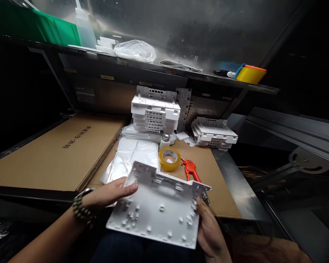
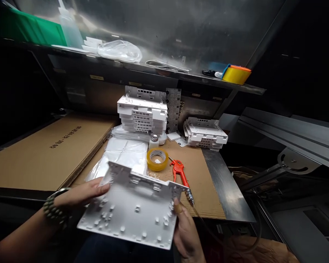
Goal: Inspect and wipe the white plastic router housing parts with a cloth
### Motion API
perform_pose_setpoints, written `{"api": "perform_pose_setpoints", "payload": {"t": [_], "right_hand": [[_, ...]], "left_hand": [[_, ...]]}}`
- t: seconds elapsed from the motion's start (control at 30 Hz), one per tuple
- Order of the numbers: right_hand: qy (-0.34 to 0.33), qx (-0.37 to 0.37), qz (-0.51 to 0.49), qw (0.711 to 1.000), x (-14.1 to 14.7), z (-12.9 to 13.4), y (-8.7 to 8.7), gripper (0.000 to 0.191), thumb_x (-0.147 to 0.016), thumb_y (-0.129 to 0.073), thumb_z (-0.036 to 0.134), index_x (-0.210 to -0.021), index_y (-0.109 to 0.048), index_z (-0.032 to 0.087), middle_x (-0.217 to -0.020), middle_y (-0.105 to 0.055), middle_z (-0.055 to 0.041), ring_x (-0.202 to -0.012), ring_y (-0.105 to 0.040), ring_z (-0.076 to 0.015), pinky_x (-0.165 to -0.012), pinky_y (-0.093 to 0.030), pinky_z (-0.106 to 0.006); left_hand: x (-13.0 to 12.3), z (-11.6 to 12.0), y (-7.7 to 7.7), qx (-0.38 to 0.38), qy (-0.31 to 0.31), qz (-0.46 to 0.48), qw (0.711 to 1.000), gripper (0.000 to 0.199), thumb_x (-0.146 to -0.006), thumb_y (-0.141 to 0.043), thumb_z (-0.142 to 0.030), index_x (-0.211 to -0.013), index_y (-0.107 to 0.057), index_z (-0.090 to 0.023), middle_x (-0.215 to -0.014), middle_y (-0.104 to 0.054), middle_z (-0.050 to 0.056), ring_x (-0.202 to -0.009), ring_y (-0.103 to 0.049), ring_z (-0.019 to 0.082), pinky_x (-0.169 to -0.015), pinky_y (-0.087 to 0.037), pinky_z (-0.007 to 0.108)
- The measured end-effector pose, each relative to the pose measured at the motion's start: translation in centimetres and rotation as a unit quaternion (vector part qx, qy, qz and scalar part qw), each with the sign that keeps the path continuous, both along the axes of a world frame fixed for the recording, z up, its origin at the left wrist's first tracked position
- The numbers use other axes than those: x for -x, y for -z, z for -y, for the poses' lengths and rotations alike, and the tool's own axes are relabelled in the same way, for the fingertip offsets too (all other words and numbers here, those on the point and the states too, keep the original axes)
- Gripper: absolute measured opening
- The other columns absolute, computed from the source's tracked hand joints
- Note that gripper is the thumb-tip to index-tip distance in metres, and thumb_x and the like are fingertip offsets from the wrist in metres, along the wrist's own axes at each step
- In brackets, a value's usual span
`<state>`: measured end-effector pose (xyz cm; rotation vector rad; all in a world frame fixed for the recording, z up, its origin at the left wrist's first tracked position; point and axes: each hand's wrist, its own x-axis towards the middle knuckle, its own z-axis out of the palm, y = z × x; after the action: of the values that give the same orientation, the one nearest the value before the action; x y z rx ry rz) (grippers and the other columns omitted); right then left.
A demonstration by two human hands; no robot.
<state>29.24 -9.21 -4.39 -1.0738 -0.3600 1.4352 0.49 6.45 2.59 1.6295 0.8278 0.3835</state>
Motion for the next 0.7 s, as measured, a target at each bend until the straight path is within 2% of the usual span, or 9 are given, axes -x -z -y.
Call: {"api": "perform_pose_setpoints", "payload": {"t": [0.07,0.13,0.17,0.23,0.3,0.4,0.47,0.53,0.7], "right_hand": [[0.041,0.052,-0.048,0.997,-1.6,1.3,0.4,0.057,-0.081,-0.078,0.063,-0.116,-0.076,0.019,-0.107,-0.081,-0.0137,-0.12,-0.071,-0.0375,-0.102,-0.055,-0.058],[0.067,0.082,-0.078,0.991,-3.5,2.5,0.4,0.057,-0.085,-0.07,0.065,-0.118,-0.076,0.018,-0.109,-0.081,-0.0147,-0.122,-0.07,-0.0377,-0.104,-0.054,-0.06],[0.083,0.089,-0.091,0.988,-4.3,3.0,0.3,0.057,-0.087,-0.067,0.067,-0.117,-0.077,0.019,-0.111,-0.081,-0.0146,-0.123,-0.07,-0.0375,-0.105,-0.054,-0.06],[0.126,0.093,-0.111,0.981,-5.5,4.0,-0.1,0.055,-0.089,-0.062,0.068,-0.116,-0.078,0.022,-0.114,-0.081,-0.0131,-0.126,-0.069,-0.0367,-0.107,-0.052,-0.06],[0.169,0.092,-0.119,0.974,-6.0,4.7,-0.5,0.053,-0.09,-0.061,0.066,-0.118,-0.077,0.024,-0.121,-0.079,-0.012,-0.129,-0.067,-0.0359,-0.109,-0.051,-0.059],[0.214,0.091,-0.109,0.966,-6.0,5.2,-0.8,0.054,-0.092,-0.062,0.062,-0.128,-0.073,0.022,-0.131,-0.075,-0.0124,-0.133,-0.063,-0.0353,-0.111,-0.05,-0.058],[0.233,0.083,-0.092,0.965,-6.0,5.3,-0.6,0.056,-0.093,-0.063,0.059,-0.135,-0.068,0.022,-0.136,-0.072,-0.0115,-0.135,-0.062,-0.0344,-0.112,-0.051,-0.057],[0.245,0.073,-0.075,0.964,-5.9,5.4,-0.3,0.059,-0.094,-0.064,0.059,-0.14,-0.064,0.023,-0.139,-0.071,-0.0103,-0.135,-0.063,-0.0333,-0.111,-0.052,-0.055],[0.272,0.065,-0.052,0.959,-5.4,5.3,0.1,0.06,-0.094,-0.067,0.056,-0.144,-0.061,0.023,-0.138,-0.072,-0.0095,-0.133,-0.064,-0.0317,-0.11,-0.055,-0.05]], "left_hand": [[-1.5,-2.5,0.2,-0.072,0.075,-0.02,0.994,0.092,-0.062,-0.068,-0.093,-0.119,-0.073,-0.022,-0.132,-0.071,0.014,-0.129,-0.061,0.043,-0.107,-0.051,0.053],[-2.3,-4.8,0.7,-0.153,0.125,-0.058,0.979,0.106,-0.048,-0.087,-0.081,-0.135,-0.063,-0.025,-0.154,-0.055,0.015,-0.151,-0.034,0.045,-0.125,-0.028,0.057],[-2.5,-5.7,1.1,-0.189,0.143,-0.084,0.968,0.112,-0.044,-0.094,-0.072,-0.14,-0.059,-0.025,-0.156,-0.053,0.016,-0.155,-0.025,0.046,-0.127,-0.016,0.06],[-2.3,-7.0,1.9,-0.242,0.174,-0.142,0.944,0.112,-0.045,-0.097,-0.063,-0.141,-0.057,-0.022,-0.143,-0.062,0.019,-0.151,-0.031,0.048,-0.125,-0.005,0.067],[-1.8,-7.8,2.6,-0.271,0.195,-0.194,0.922,0.097,-0.053,-0.096,-0.055,-0.136,-0.06,-0.02,-0.121,-0.07,0.016,-0.132,-0.054,0.045,-0.123,-0.018,0.066],[-0.8,-8.0,2.8,-0.284,0.23,-0.245,0.898,0.061,-0.07,-0.085,-0.034,-0.126,-0.065,-0.023,-0.106,-0.072,0.009,-0.098,-0.068,0.032,-0.096,-0.049,0.044],[-0.3,-7.7,2.4,-0.298,0.252,-0.259,0.884,0.036,-0.078,-0.074,-0.025,-0.114,-0.071,-0.027,-0.105,-0.071,0.006,-0.09,-0.068,0.028,-0.078,-0.047,0.034],[0.1,-7.0,2.0,-0.319,0.262,-0.259,0.873,0.014,-0.087,-0.063,-0.026,-0.097,-0.073,-0.028,-0.11,-0.069,0.005,-0.091,-0.067,0.026,-0.075,-0.043,0.033],[1.0,-4.8,2.1,-0.333,0.188,-0.255,0.888,0.025,-0.102,-0.042,-0.042,-0.092,-0.058,-0.026,-0.09,-0.065,0.004,-0.077,-0.06,0.025,-0.069,-0.036,0.037]]}}
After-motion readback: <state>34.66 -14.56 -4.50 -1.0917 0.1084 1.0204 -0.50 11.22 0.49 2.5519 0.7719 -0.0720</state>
